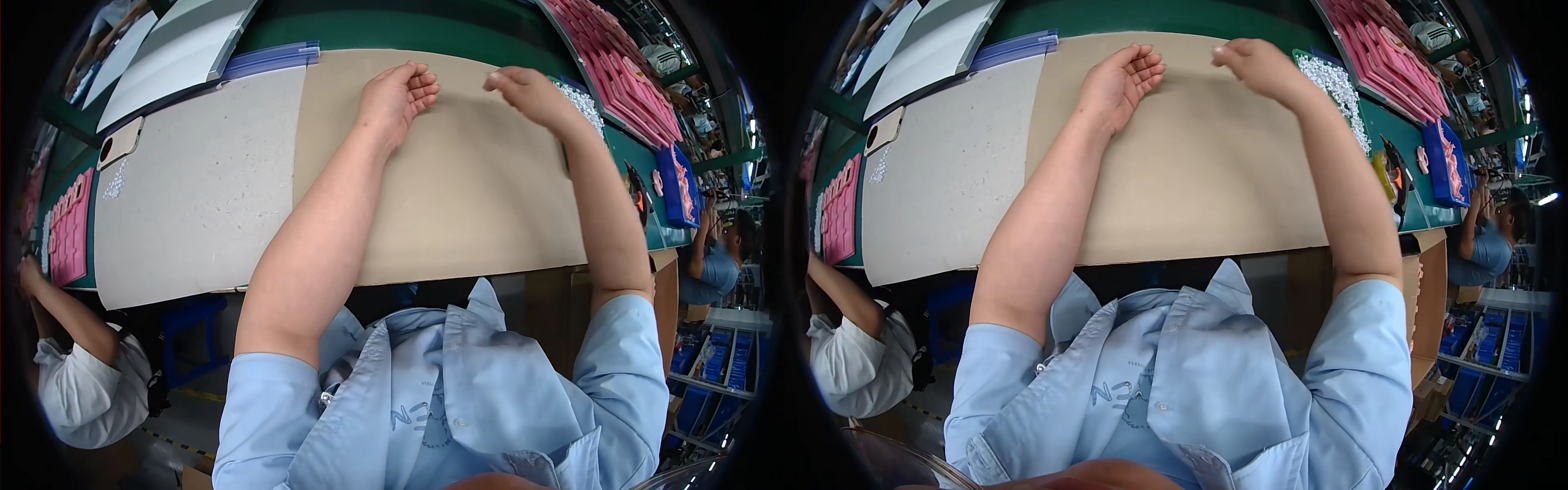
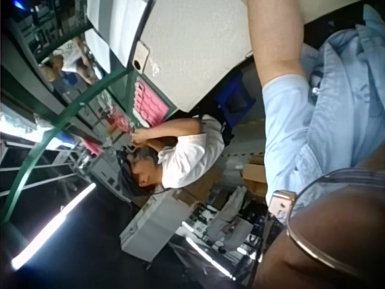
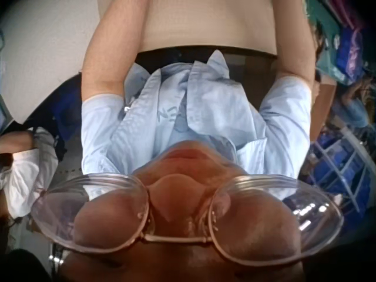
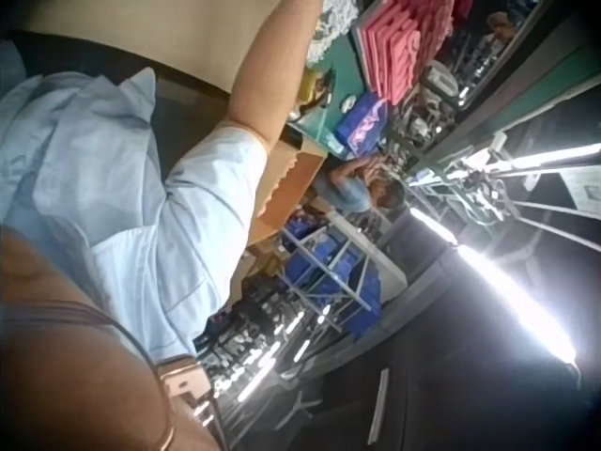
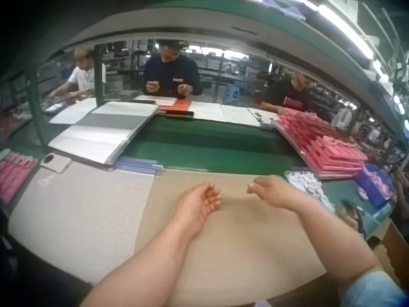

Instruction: Assembling handheld electronic devices by applying adhesive and installing components at a workstation.

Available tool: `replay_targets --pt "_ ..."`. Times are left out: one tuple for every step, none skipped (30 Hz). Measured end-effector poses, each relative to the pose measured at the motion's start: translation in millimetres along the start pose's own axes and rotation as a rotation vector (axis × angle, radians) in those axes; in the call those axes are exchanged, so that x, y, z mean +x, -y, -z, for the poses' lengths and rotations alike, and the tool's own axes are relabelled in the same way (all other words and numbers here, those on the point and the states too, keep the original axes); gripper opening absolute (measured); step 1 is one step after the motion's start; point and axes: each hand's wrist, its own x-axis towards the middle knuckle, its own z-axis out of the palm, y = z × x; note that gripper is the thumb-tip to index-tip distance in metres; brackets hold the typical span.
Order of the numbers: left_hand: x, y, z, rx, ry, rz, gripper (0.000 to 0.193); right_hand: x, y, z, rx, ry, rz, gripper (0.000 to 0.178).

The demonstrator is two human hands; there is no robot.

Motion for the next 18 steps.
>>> replay_targets --pt "1 -1 1 -0.002 -0.006 -0.008 0.022 0 1 -22 0.030 0.000 0.094 0.035" --pt "1 -1 1 0.004 -0.010 -0.012 0.022 -2 10 -38 0.180 0.030 0.022 0.032" --pt "2 -1 2 0.006 -0.019 -0.038 0.022 -2 17 -51 0.329 0.062 -0.050 0.029" --pt "2 0 4 0.012 -0.032 -0.062 0.022 -2 18 -63 0.339 0.068 -0.047 0.029" --pt "3 0 5 0.019 -0.040 -0.086 0.022 0 19 -74 0.482 0.064 -0.076 0.028" --pt "3 0 6 0.026 -0.048 -0.109 0.022 2 18 -81 0.624 0.061 -0.106 0.027" --pt "1 -1 6 0.033 -0.057 -0.109 0.022 1 19 -84 0.632 0.069 -0.105 0.027" --pt "0 -1 5 0.064 -0.065 -0.117 0.022 -1 18 -86 0.587 0.034 -0.076 0.026" --pt "0 -2 4 0.094 -0.071 -0.124 0.022 -2 18 -88 0.541 -0.001 -0.049 0.026" --pt "0 -2 4 0.124 -0.077 -0.130 0.022 -4 17 -89 0.494 -0.037 -0.023 0.025" --pt "-1 -2 3 0.153 -0.082 -0.135 0.022 -5 16 -91 0.446 -0.073 0.003 0.025" --pt "0 -2 3 0.155 -0.089 -0.132 0.022 -6 15 -91 0.450 -0.066 0.001 0.025" --pt "1 -2 4 0.163 -0.085 -0.133 0.022 -7 16 -90 0.429 -0.072 -0.003 0.025" --pt "2 -2 4 0.170 -0.080 -0.135 0.021 -8 16 -89 0.407 -0.078 -0.007 0.025" --pt "2 -2 4 0.177 -0.074 -0.136 0.021 -8 17 -88 0.384 -0.084 -0.011 0.025" --pt "3 -2 5 0.183 -0.068 -0.138 0.021 -8 16 -88 0.362 -0.091 -0.015 0.025" --pt "3 -2 4 0.187 -0.071 -0.134 0.021 -8 15 -89 0.367 -0.088 -0.019 0.025" --pt "2 -2 4 0.193 -0.069 -0.136 0.021 -8 15 -90 0.338 -0.107 -0.008 0.025"
